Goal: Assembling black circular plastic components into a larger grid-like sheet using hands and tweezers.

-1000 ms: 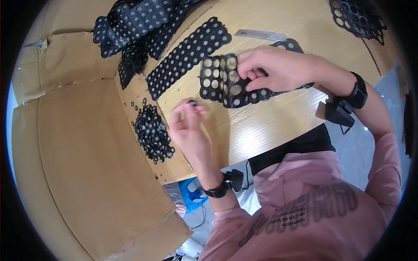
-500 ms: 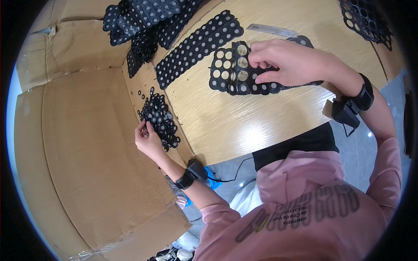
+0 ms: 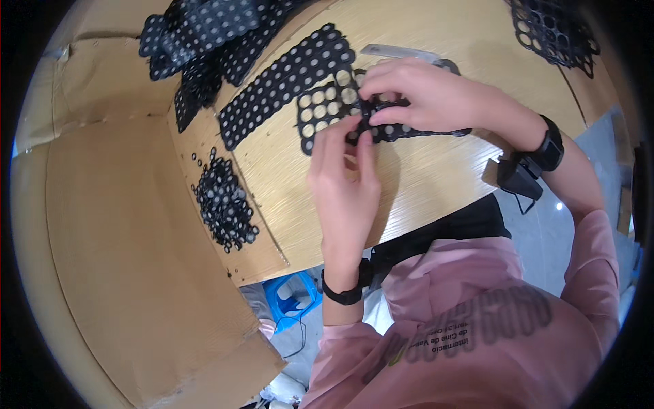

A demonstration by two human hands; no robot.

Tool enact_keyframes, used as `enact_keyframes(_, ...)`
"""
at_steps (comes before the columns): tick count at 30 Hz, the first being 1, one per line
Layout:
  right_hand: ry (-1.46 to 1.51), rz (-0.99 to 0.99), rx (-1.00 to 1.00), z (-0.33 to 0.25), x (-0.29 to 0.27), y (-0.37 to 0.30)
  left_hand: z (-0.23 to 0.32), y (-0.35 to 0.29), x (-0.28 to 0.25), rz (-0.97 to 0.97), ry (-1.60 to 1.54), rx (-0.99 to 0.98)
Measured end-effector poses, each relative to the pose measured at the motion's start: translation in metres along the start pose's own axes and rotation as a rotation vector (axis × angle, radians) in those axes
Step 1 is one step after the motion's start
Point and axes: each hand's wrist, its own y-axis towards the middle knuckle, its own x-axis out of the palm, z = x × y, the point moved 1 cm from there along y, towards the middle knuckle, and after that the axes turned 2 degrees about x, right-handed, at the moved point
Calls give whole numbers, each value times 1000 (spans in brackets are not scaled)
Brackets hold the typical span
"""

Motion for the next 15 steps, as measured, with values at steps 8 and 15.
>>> enact_keyframes(8,361,63,140,-3,-5,-1,-6,4,1,24,24,-82)
enact_keyframes(15,575,-137,235,-5,-4,-4,-6,0,6,-4,56,6)
